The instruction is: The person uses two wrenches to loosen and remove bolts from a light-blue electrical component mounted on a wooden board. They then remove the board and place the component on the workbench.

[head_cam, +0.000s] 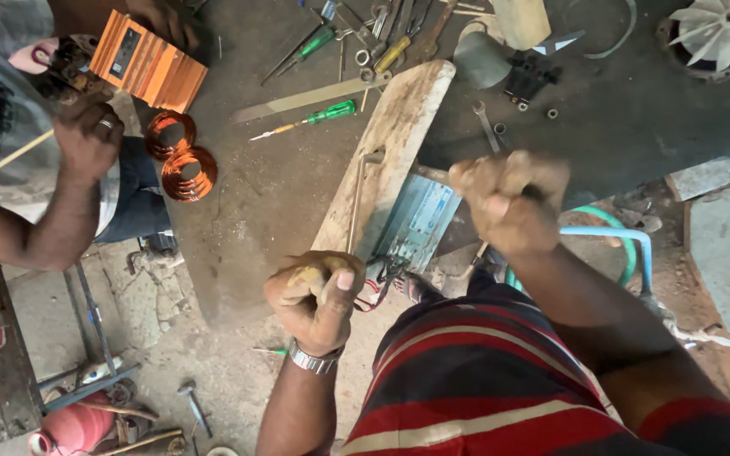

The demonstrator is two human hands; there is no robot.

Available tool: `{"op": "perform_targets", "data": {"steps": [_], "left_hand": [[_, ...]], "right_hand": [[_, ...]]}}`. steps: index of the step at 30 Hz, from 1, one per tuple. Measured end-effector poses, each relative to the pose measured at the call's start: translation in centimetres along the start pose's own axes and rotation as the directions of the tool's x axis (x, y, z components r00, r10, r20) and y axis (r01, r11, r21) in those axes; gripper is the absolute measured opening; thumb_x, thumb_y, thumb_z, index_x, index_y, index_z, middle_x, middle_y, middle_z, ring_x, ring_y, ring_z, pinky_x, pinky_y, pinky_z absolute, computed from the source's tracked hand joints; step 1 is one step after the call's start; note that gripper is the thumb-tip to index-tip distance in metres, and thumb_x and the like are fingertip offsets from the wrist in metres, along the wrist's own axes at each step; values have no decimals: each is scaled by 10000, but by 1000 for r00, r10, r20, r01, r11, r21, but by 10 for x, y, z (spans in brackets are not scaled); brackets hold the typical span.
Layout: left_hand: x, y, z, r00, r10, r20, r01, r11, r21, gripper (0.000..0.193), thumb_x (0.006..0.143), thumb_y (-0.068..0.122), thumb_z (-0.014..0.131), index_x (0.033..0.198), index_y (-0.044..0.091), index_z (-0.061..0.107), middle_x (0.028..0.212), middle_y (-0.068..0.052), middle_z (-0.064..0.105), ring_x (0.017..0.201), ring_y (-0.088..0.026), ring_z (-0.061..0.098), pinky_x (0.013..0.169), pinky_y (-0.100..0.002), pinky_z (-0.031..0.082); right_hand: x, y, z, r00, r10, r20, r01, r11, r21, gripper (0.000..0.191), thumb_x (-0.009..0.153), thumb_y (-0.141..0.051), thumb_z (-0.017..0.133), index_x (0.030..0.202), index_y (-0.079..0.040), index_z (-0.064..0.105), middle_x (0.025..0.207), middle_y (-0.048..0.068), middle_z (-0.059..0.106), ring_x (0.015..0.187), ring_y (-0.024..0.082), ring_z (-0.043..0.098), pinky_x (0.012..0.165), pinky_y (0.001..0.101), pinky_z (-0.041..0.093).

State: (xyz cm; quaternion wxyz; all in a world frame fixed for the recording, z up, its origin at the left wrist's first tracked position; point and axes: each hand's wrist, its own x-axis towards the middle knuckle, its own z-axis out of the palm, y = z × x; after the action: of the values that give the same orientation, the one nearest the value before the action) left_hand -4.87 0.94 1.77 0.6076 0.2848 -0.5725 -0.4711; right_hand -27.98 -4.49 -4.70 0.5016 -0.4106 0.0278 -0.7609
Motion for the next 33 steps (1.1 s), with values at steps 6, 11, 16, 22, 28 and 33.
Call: {"op": "perform_targets", "data": {"steps": [6,11,16,22,28,33], "left_hand": [[-1,2,1,998,-33,-52,33,999,8,469,968,12,640,680,91,278,597,-44,486,515,-137,454,505,-284,382],[-2,3,2,1000,-3,-17,5,990,139,461,976,40,661,669,85,320,638,-66,545,555,-156,519,533,-292,443],[-4,-1,6,999,-6,33,-1,979,202,491,951,15,694,622,103,340,592,-14,493,518,-138,498,509,-275,431],[-1,1,8,997,32,65,-44,980,196,474,970,26,692,640,93,359,609,-43,540,562,-182,585,549,-294,490],[0,2,5,996,29,87,-50,967,249,458,962,37,692,653,90,358,652,-74,594,588,-202,614,582,-306,527],[-3,1,2,998,-10,69,-3,983,183,473,960,39,699,636,94,359,635,-69,579,576,-196,599,584,-311,527]], "right_hand": [[-22,11,25,944,-70,322,198,901,-385,192,782,-35,593,655,-115,473,516,-10,418,436,127,339,453,343,302],[-58,55,53,646,63,760,559,640,-528,210,846,-93,626,682,-118,498,668,1,503,530,140,458,489,330,379],[-59,42,53,586,-16,810,607,670,-426,220,820,-82,622,658,-95,474,674,14,490,567,170,521,510,362,452],[-38,-6,57,852,-109,512,382,800,-464,206,805,-31,594,690,-115,446,617,-11,433,476,158,413,470,370,430],[-10,-11,17,1000,-18,24,22,981,-195,249,809,11,561,700,-68,352,612,73,428,497,161,293,554,371,317],[2,-11,14,1000,-25,-15,22,980,-195,234,751,44,539,661,-52,345,619,168,429,504,240,347,514,369,324]]}}
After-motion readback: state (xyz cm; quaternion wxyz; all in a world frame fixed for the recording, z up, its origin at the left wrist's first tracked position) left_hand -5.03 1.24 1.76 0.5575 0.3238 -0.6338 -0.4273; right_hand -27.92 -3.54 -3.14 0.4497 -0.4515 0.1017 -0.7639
